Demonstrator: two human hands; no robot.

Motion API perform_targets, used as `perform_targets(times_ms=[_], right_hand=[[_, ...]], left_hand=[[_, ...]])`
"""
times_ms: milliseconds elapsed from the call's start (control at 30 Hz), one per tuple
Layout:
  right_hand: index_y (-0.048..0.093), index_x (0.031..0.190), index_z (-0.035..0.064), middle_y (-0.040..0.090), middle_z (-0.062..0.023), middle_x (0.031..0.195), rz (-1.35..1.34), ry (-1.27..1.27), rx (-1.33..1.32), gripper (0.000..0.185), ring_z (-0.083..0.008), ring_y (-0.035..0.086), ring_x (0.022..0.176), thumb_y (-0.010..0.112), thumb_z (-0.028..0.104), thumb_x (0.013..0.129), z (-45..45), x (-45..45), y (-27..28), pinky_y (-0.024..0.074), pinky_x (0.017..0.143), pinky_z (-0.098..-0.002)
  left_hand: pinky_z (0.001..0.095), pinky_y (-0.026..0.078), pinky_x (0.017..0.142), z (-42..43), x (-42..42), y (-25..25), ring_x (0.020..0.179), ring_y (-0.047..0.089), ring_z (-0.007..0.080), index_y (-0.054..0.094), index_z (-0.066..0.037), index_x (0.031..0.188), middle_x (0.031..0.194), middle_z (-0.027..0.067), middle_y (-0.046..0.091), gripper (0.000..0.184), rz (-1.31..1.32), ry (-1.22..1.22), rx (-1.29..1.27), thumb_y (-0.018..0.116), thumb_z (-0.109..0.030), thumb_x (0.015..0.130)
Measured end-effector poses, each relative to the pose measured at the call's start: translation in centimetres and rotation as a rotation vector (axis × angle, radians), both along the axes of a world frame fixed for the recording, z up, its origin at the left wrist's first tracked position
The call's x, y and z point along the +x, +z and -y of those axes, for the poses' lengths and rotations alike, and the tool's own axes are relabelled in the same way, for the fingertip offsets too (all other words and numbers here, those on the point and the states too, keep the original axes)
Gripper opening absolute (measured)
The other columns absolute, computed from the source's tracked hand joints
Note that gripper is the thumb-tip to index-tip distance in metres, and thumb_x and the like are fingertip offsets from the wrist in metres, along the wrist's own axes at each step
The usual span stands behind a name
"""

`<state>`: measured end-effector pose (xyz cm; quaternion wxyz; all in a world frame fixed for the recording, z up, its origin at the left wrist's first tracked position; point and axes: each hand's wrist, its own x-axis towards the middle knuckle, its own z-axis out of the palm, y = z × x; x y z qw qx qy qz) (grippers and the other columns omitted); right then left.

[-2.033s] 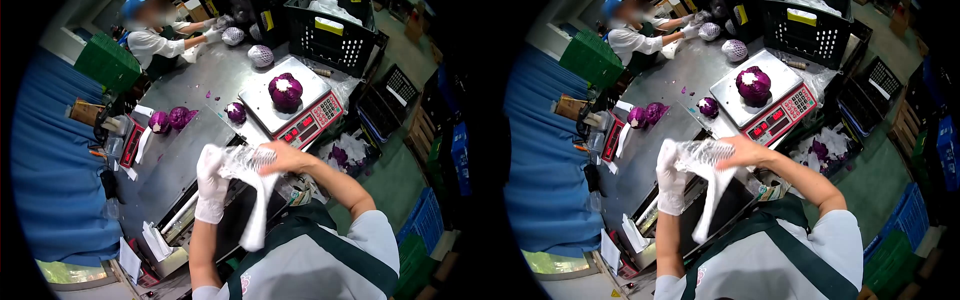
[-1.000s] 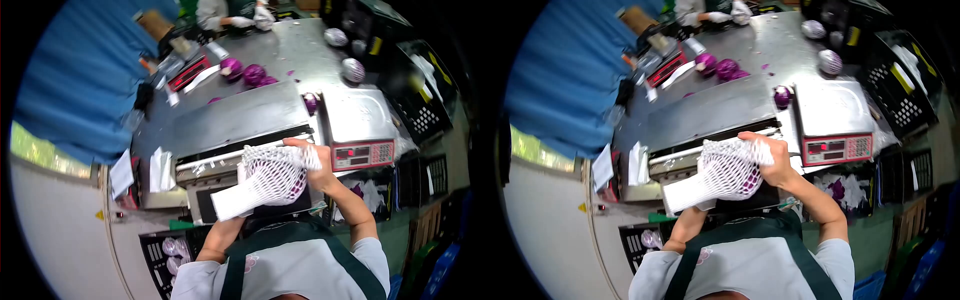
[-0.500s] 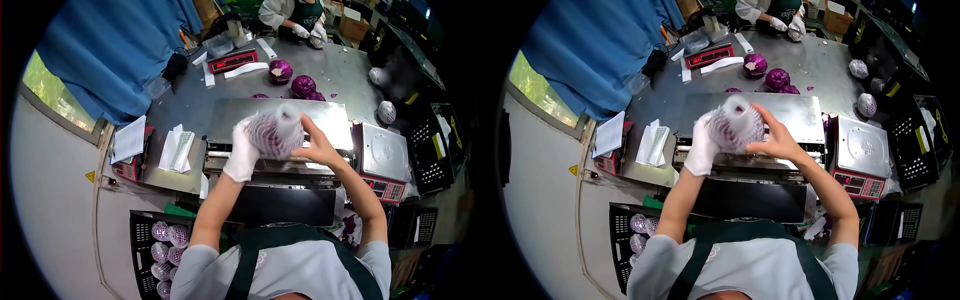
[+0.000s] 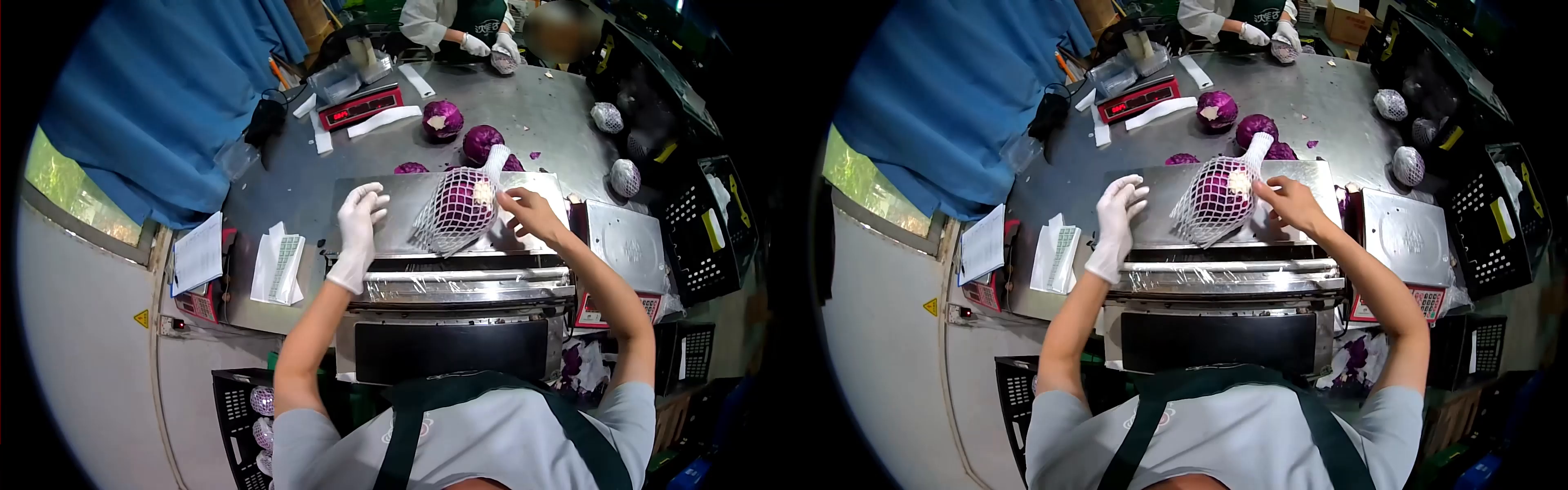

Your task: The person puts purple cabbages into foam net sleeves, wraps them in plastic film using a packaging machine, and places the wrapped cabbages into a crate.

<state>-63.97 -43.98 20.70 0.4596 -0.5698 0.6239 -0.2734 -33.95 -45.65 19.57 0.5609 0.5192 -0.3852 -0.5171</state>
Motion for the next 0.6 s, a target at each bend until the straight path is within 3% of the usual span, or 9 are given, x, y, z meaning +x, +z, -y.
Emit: perform_targets(times_ms=[167,233,267,367,433,467,500,567,600], right_hand=[[0.06,0.095,0.0075,0.061,-0.0065,0.091,-0.751,0.894,-0.915,0.026,-0.0214,0.058,0.08,0.065,0.015,0.07,-5.8,-2.0,0.7,0.0511,0.057,-0.0323],[0.061,0.101,0.0073,0.056,-0.0056,0.113,-0.945,1.066,-1.086,0.027,-0.0184,0.053,0.092,0.057,0.016,0.075,-7.1,-1.6,-0.7,0.0517,0.062,-0.0273],[0.061,0.096,0.0057,0.057,-0.0057,0.11,-0.889,1.127,-1.139,0.023,-0.0187,0.053,0.09,0.056,0.015,0.075,-7.1,-1.7,-1.6,0.0519,0.061,-0.0281],[0.063,0.09,0.0089,0.061,-0.004,0.102,-0.728,1.066,-1.111,0.016,-0.0199,0.052,0.087,0.056,0.015,0.077,-7.0,-2.4,-3.0,0.0514,0.057,-0.0314],[0.062,0.089,0.0105,0.064,-0.0058,0.084,-0.752,0.818,-0.714,0.014,-0.0233,0.058,0.076,0.055,0.012,0.077,-10.1,-2.9,-2.1,0.0507,0.055,-0.0343],[0.06,0.088,0.0099,0.062,-0.0082,0.068,-0.544,0.739,-0.649,0.013,-0.0285,0.06,0.063,0.055,0.009,0.076,-12.2,-3.6,-3.5,0.0498,0.055,-0.0379],[0.059,0.088,0.0077,0.061,-0.0111,0.065,-0.418,0.665,-0.612,0.013,-0.0321,0.061,0.059,0.056,0.006,0.075,-15.1,-3.5,-1.0,0.0494,0.057,-0.0393],[0.06,0.087,0.0043,0.063,-0.0142,0.072,-0.189,0.569,-0.376,0.012,-0.03,0.063,0.062,0.056,0.001,0.077,-18.2,-3.9,6.0,0.0498,0.057,-0.0354],[0.061,0.087,0.0034,0.064,-0.0104,0.069,-0.192,0.6,-0.413,0.015,-0.0209,0.063,0.058,0.054,-0.003,0.076,-18.9,-4.3,8.5,0.0481,0.052,-0.0296]], left_hand=[[0.0298,0.049,0.063,-6.0,0.9,1.9,0.08,0.06,0.0184,0.062,-0.013,0.103,0.103,0.0042,0.062,0.024,1.169,-0.72,-1.005,0.062,-0.014,0.079],[0.0311,0.049,0.057,-7.1,0.2,0.2,0.072,0.057,0.0191,0.061,-0.014,0.104,0.099,0.0022,0.06,0.028,1.717,-0.841,-1.176,0.06,-0.018,0.076],[0.0304,0.048,0.057,-7.2,0.1,-1.4,0.071,0.056,0.0182,0.061,-0.014,0.102,0.096,0.0013,0.06,0.027,1.751,-0.818,-1.193,0.059,-0.018,0.076],[0.0287,0.048,0.056,-6.9,0.7,-2.9,0.064,0.056,0.0184,0.06,-0.009,0.091,0.083,0.004,0.059,0.014,1.578,-0.805,-1.211,0.057,-0.016,0.079],[0.0304,0.046,0.056,-9.0,1.5,-3.3,0.07,0.058,0.0189,0.058,-0.006,0.084,0.078,0.0078,0.057,0.011,1.076,-0.767,-0.652,0.054,-0.016,0.083],[0.0278,0.044,0.055,-10.2,2.6,-3.1,0.066,0.057,0.0146,0.055,-0.004,0.083,0.077,0.0076,0.054,0.012,0.838,-0.934,-0.508,0.05,-0.014,0.088],[0.0243,0.044,0.055,-13.1,2.5,1.5,0.064,0.056,0.0107,0.054,-0.003,0.083,0.077,0.0059,0.05,0.012,0.698,-1.004,-0.079,0.048,-0.011,0.089],[0.0245,0.046,0.062,-14.9,4.3,4.9,0.07,0.056,0.0119,0.054,-0.001,0.085,0.08,0.006,0.051,0.01,0.514,-1.016,-0.033,0.049,-0.01,0.088],[0.0287,0.046,0.075,-14.5,4.9,7.1,0.081,0.057,0.0157,0.055,0.0,0.087,0.087,0.0074,0.056,0.011,0.598,-1.091,-0.339,0.05,-0.009,0.087]])
